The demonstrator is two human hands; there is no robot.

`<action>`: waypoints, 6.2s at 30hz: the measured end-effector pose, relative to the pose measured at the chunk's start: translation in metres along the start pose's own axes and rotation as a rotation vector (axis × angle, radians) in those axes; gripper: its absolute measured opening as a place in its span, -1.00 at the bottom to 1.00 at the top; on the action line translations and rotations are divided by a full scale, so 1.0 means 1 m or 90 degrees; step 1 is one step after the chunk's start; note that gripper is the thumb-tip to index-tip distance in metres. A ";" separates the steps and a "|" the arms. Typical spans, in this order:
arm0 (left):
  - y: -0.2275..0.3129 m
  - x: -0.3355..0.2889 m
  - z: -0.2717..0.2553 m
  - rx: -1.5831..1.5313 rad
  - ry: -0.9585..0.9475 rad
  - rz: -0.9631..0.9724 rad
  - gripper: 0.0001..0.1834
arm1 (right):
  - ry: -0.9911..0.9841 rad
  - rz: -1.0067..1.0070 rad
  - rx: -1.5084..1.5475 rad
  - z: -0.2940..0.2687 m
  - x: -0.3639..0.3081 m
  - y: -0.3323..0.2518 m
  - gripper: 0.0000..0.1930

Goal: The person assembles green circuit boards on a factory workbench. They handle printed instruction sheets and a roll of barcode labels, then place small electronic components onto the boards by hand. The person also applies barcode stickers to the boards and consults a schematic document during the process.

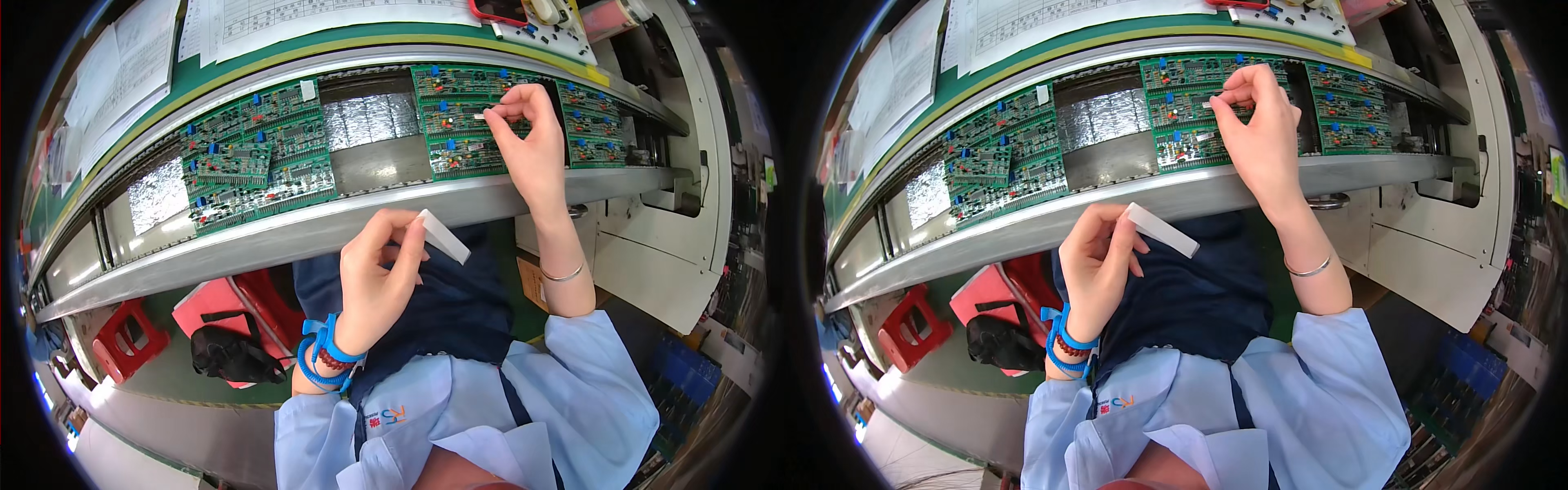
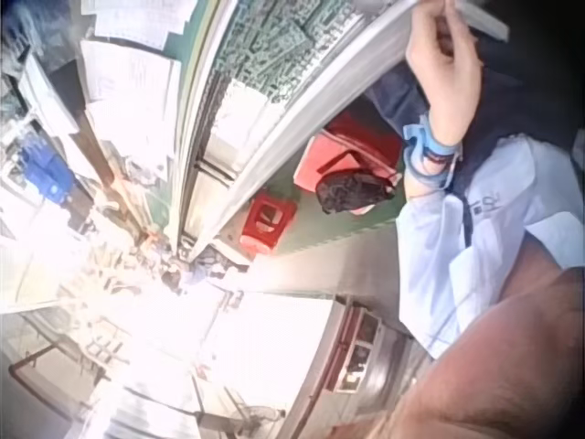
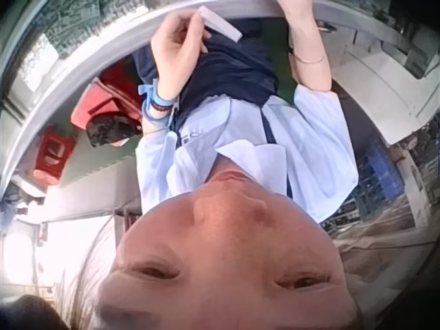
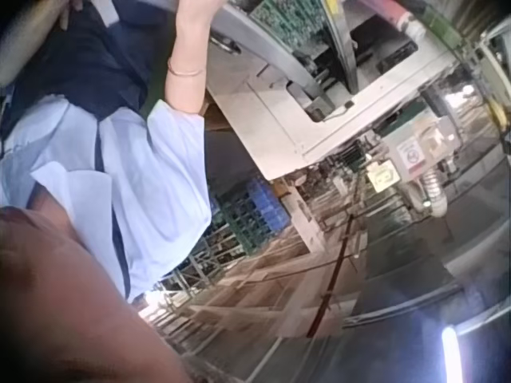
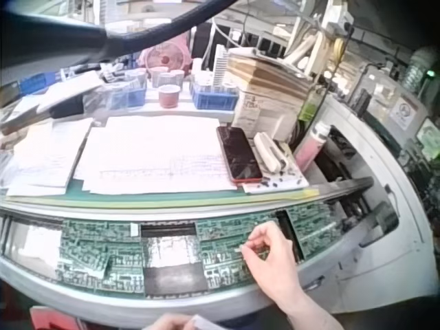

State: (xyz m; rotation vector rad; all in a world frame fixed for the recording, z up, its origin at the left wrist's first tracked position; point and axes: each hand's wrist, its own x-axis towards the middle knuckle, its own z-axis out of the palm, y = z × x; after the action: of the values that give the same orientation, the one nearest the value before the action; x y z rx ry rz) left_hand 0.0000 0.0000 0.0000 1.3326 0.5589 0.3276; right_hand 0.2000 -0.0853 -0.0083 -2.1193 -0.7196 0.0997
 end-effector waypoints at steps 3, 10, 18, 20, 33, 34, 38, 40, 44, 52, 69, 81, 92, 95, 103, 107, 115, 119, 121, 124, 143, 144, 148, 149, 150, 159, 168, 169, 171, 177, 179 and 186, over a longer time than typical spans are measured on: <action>0.000 0.000 0.000 -0.001 0.003 -0.004 -0.86 | 0.009 -0.007 -0.005 0.004 0.003 0.002 -0.76; 0.001 0.000 0.002 -0.004 0.006 -0.006 -0.86 | 0.006 -0.047 -0.173 0.007 0.003 -0.002 -0.73; 0.002 0.000 0.002 -0.005 0.001 -0.008 -0.86 | 0.050 -0.059 -0.178 -0.005 0.024 0.010 -0.83; 0.002 0.000 0.003 -0.005 -0.001 -0.005 -0.85 | 0.051 -0.040 -0.196 -0.002 0.034 0.017 -0.82; 0.003 -0.008 0.001 -0.019 0.004 0.021 -0.87 | 0.081 -0.065 -0.389 0.001 0.043 0.031 -0.70; 0.002 -0.009 0.001 -0.010 0.011 0.021 -0.87 | 0.087 -0.090 -0.311 -0.001 0.040 0.026 -0.72; 0.006 -0.008 0.003 -0.108 0.053 0.102 -0.87 | -0.217 -0.018 0.079 -0.032 -0.008 -0.027 -0.81; 0.009 -0.006 0.008 -0.109 0.079 0.149 -0.87 | -0.422 0.050 0.264 -0.046 -0.043 -0.038 -0.81; 0.004 -0.008 0.031 -0.106 0.018 0.151 -0.86 | -0.550 0.137 0.324 -0.071 -0.088 -0.026 -0.77; -0.012 -0.007 0.080 0.091 -0.194 0.093 -0.78 | -0.418 0.535 0.420 -0.187 -0.229 0.138 -0.70; -0.021 -0.017 0.071 0.138 -0.171 0.113 -0.86 | 0.478 0.918 0.219 -0.326 -0.473 0.404 -0.68; -0.015 -0.003 0.064 0.276 -0.125 0.254 -0.86 | -0.283 0.329 0.352 -0.229 -0.168 0.132 -0.73; -0.003 0.004 0.056 0.327 -0.081 0.291 -0.83 | 0.088 0.655 0.443 -0.076 -0.138 0.321 -0.62; 0.001 0.006 0.057 0.377 -0.084 0.357 -0.82 | 0.188 0.638 0.566 -0.026 -0.113 0.340 -0.65; -0.005 0.010 0.056 0.372 -0.066 0.342 -0.81 | 0.258 0.540 0.529 -0.014 -0.125 0.343 -0.72; -0.005 0.015 0.061 0.370 -0.079 0.352 -0.81 | 0.247 0.464 0.454 -0.027 -0.146 0.339 -0.75; 0.000 0.027 0.061 0.462 -0.043 0.387 -0.78 | 0.486 0.182 0.093 -0.127 -0.133 0.232 -0.85; -0.005 0.034 0.068 0.537 -0.001 0.380 -0.76 | 0.347 -0.022 0.010 -0.142 -0.099 0.144 -0.84; -0.007 0.035 0.070 0.558 0.005 0.358 -0.69 | 0.260 -0.050 -0.086 -0.137 -0.084 0.110 -0.82; -0.006 0.035 0.073 0.584 0.004 0.337 -0.68 | 0.188 -0.101 -0.186 -0.124 -0.071 0.093 -0.76; -0.007 0.037 0.081 0.606 -0.018 0.307 -0.73 | 0.091 -0.054 -0.309 -0.111 -0.057 0.085 -0.70; -0.007 0.037 0.082 0.605 -0.018 0.306 -0.73 | 0.090 -0.050 -0.304 -0.111 -0.057 0.084 -0.70; -0.005 0.037 0.082 0.608 -0.024 0.300 -0.73 | 0.088 -0.046 -0.297 -0.111 -0.057 0.083 -0.70; -0.005 0.037 0.082 0.609 -0.024 0.301 -0.73 | 0.088 -0.043 -0.297 -0.111 -0.057 0.083 -0.70; -0.006 0.037 0.082 0.610 -0.024 0.302 -0.74 | 0.089 -0.040 -0.298 -0.111 -0.058 0.083 -0.70; -0.005 0.037 0.083 0.609 -0.028 0.303 -0.74 | 0.091 -0.050 -0.297 -0.110 -0.058 0.083 -0.69; -0.005 0.038 0.083 0.610 -0.032 0.302 -0.75 | 0.091 -0.048 -0.295 -0.109 -0.058 0.083 -0.70; -0.005 0.038 0.083 0.610 -0.033 0.302 -0.75 | 0.092 -0.051 -0.295 -0.109 -0.058 0.084 -0.70; -0.004 0.038 0.084 0.613 -0.033 0.299 -0.75 | 0.092 -0.050 -0.294 -0.109 -0.058 0.083 -0.70; -0.004 0.038 0.085 0.617 -0.035 0.297 -0.76 | 0.092 -0.041 -0.291 -0.109 -0.057 0.082 -0.71; -0.004 0.038 0.085 0.617 -0.036 0.296 -0.76 | 0.093 -0.041 -0.291 -0.109 -0.057 0.083 -0.71; -0.004 0.039 0.084 0.610 -0.038 0.300 -0.76 | 0.095 -0.051 -0.287 -0.110 -0.057 0.083 -0.71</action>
State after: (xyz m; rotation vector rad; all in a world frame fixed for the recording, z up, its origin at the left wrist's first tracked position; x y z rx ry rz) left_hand 0.0786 -0.0493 -0.0002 2.4059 0.3406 0.4198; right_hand 0.2259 -0.2316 -0.0146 -2.4854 -0.7906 -0.2862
